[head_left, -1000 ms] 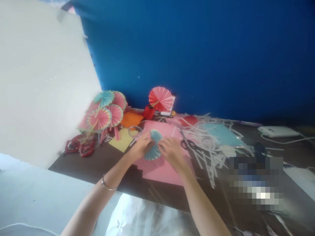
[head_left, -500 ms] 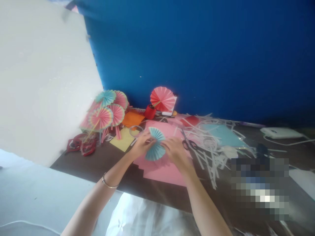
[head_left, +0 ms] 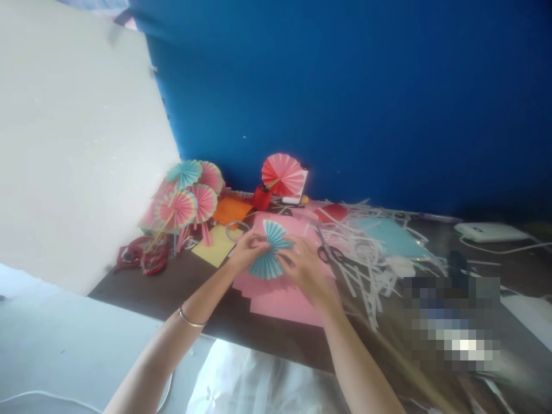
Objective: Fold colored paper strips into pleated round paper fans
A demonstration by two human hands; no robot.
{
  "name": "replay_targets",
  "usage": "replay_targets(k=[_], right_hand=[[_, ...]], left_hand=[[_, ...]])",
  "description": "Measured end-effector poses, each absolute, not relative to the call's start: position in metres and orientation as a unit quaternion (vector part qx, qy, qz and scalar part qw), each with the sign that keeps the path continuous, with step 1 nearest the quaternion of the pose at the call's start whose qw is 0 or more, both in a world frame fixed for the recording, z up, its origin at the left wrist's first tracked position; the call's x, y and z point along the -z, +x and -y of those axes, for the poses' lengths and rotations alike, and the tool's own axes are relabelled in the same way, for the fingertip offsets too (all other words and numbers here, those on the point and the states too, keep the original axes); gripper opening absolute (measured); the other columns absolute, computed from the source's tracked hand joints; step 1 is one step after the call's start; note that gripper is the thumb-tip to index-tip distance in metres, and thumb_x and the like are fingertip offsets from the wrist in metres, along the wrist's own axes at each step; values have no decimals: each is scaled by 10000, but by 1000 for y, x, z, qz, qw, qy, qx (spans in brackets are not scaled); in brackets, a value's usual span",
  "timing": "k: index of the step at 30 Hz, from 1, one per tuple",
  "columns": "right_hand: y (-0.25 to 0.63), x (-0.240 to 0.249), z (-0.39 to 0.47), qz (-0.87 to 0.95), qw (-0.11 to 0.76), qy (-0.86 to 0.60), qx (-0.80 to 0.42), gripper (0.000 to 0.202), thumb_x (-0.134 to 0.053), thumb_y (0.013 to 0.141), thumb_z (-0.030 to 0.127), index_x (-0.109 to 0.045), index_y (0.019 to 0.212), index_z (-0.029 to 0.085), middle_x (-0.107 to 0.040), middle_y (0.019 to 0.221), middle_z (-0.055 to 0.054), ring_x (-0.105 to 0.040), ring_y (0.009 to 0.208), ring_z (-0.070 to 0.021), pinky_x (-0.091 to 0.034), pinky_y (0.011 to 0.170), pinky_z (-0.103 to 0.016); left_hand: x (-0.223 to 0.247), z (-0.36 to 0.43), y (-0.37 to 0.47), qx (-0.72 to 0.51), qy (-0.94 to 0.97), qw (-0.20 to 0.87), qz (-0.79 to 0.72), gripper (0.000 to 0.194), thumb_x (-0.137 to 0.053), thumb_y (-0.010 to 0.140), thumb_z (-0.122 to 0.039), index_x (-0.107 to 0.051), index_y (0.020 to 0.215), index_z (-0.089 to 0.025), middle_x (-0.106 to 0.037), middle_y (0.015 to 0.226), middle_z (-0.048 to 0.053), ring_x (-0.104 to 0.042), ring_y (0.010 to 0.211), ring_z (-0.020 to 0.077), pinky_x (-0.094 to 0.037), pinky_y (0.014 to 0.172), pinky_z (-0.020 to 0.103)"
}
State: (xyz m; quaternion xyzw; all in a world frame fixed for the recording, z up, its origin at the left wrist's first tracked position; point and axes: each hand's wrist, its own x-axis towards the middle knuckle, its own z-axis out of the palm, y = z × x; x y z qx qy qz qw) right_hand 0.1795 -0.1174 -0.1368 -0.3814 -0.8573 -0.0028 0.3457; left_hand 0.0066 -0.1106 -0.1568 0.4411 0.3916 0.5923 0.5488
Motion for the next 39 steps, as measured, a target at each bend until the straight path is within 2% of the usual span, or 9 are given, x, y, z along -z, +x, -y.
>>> replay_targets(k=[5, 12, 19, 26, 32, 39], right_hand=[[179, 141, 116, 866, 333, -374, 8, 208, -456, 877, 272, -660, 900, 243, -542, 1176, -53, -467, 1090, -231, -408, 912, -403], [175, 141, 119, 884, 315, -344, 28, 271, -357, 912, 203, -624, 959, 212, -570, 1140, -78, -465, 1086, -223, -381, 936, -410], [181, 138, 114, 870, 337, -360, 24, 197, -469, 869, 263, -661, 846, 223, -568, 1133, -77, -440, 1116, -256, -383, 921, -447], [181, 144, 110, 881, 318, -350, 37, 250, -392, 903, 232, -635, 855, 193, -563, 1139, -96, -417, 1143, -251, -374, 927, -448], [186, 139, 109, 863, 358, -354, 37, 162, -467, 867, 258, -618, 835, 211, -568, 1128, -86, -453, 1106, -255, -365, 934, -461], [186, 145, 107, 863, 349, -361, 57, 208, -404, 896, 226, -600, 834, 190, -584, 1092, -101, -445, 1112, -252, -362, 915, -449]], left_hand=[[159, 112, 10, -590, 396, 594, -376, 387, -794, 526, -284, -512, 764, -168, -584, 699, -37, -582, 628, 84, -466, 633, 220], [159, 114, 12, -557, 400, 617, -386, 391, -783, 557, -260, -507, 812, -156, -627, 707, -17, -612, 652, 106, -477, 653, 247], [163, 111, 10, -576, 412, 597, -377, 395, -782, 564, -260, -507, 828, -156, -644, 708, -5, -623, 674, 110, -482, 684, 256], [164, 110, 8, -581, 428, 582, -374, 379, -772, 585, -258, -501, 830, -160, -619, 683, -23, -611, 666, 101, -468, 665, 236], [164, 108, 4, -596, 413, 578, -374, 396, -772, 581, -274, -489, 837, -167, -614, 681, -28, -599, 660, 91, -459, 680, 235], [160, 108, 5, -602, 405, 577, -375, 422, -788, 548, -278, -493, 831, -172, -587, 635, -50, -589, 633, 82, -461, 676, 233]])
